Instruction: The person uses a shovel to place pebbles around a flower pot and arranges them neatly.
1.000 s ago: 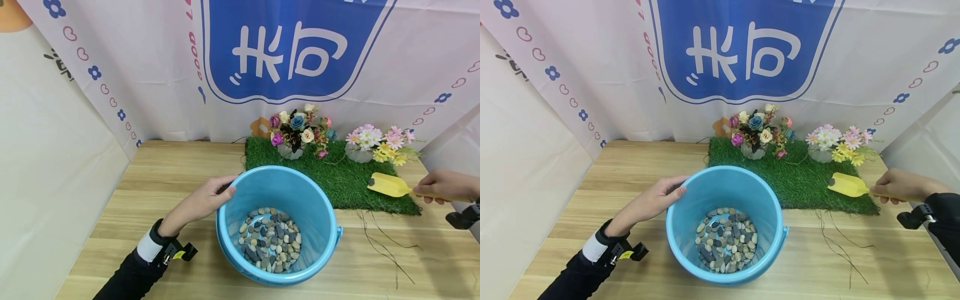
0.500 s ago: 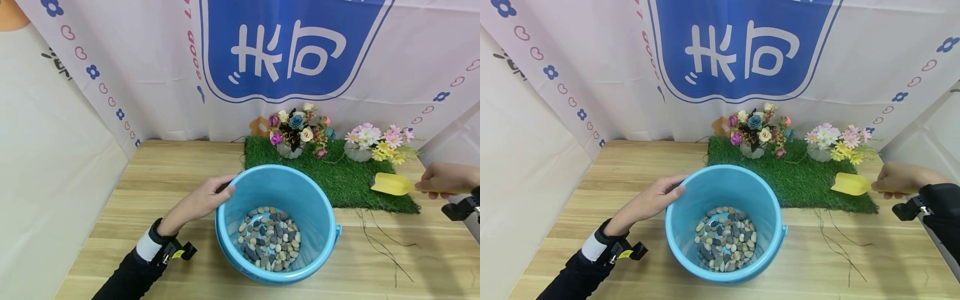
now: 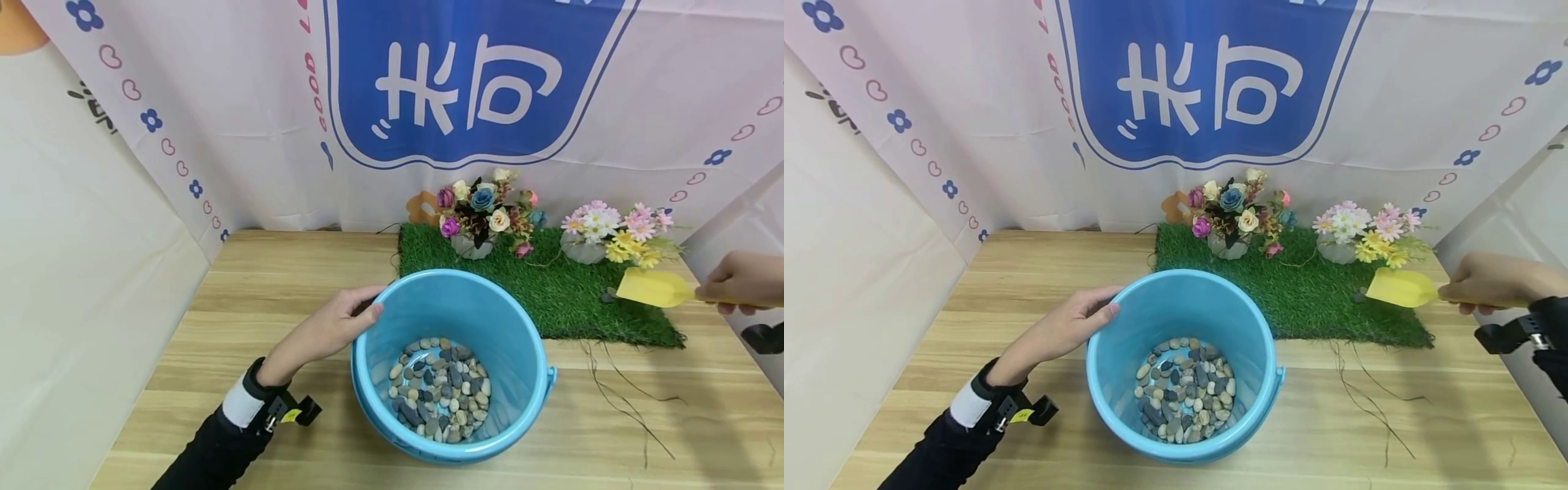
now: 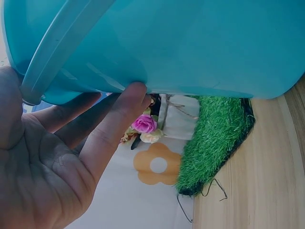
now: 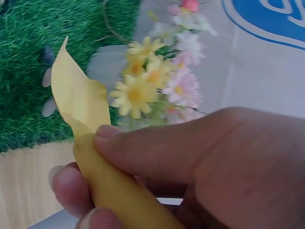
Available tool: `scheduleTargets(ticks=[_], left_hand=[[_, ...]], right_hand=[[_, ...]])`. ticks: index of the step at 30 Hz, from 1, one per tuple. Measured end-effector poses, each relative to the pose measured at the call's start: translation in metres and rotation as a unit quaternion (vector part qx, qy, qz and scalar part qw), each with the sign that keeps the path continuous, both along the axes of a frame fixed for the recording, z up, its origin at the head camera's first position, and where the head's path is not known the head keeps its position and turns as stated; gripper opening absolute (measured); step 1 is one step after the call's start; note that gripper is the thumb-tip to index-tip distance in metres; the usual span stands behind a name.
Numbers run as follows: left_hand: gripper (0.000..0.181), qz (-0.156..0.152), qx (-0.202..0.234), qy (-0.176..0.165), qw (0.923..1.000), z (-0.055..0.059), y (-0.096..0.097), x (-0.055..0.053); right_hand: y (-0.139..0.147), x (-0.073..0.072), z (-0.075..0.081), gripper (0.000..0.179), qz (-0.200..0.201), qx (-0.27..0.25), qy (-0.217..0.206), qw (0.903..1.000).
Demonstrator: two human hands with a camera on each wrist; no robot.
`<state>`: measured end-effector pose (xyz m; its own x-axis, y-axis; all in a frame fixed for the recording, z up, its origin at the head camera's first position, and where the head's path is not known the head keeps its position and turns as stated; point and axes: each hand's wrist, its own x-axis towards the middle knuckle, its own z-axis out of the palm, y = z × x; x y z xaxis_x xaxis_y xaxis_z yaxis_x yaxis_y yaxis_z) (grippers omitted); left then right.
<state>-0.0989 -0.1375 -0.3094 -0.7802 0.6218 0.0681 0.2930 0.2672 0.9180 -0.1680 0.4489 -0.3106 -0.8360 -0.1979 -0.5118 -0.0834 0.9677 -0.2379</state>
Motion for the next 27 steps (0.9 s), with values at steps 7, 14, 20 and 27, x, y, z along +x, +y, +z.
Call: scheduleTargets(ticks=[7, 14, 20, 27], left_hand=[[0.038, 0.000, -0.001, 0.002, 1.0000, 0.000, -0.001, 0.001], [0.038, 0.000, -0.004, 0.009, 1.0000, 0.003, 0.000, 0.003], [0.038, -0.002, -0.004, 0.015, 0.9999, -0.002, -0.001, 0.000], [0.038, -0.005, 0.009, 0.015, 0.9998, -0.028, -0.008, -0.011]], right_hand=[[-0.001, 0.007, 0.007, 0.032, 0.019, -0.014, 0.046, 0.9987], [-0.029, 0.013, 0.033, 0.022, 0.112, -0.203, 0.057, 0.9712], [-0.071, 0.012, 0.063, 0.030, 0.245, -0.277, 0.071, 0.9265], [-0.135, 0.021, 0.088, 0.024, 0.266, -0.248, 0.049, 0.9303]])
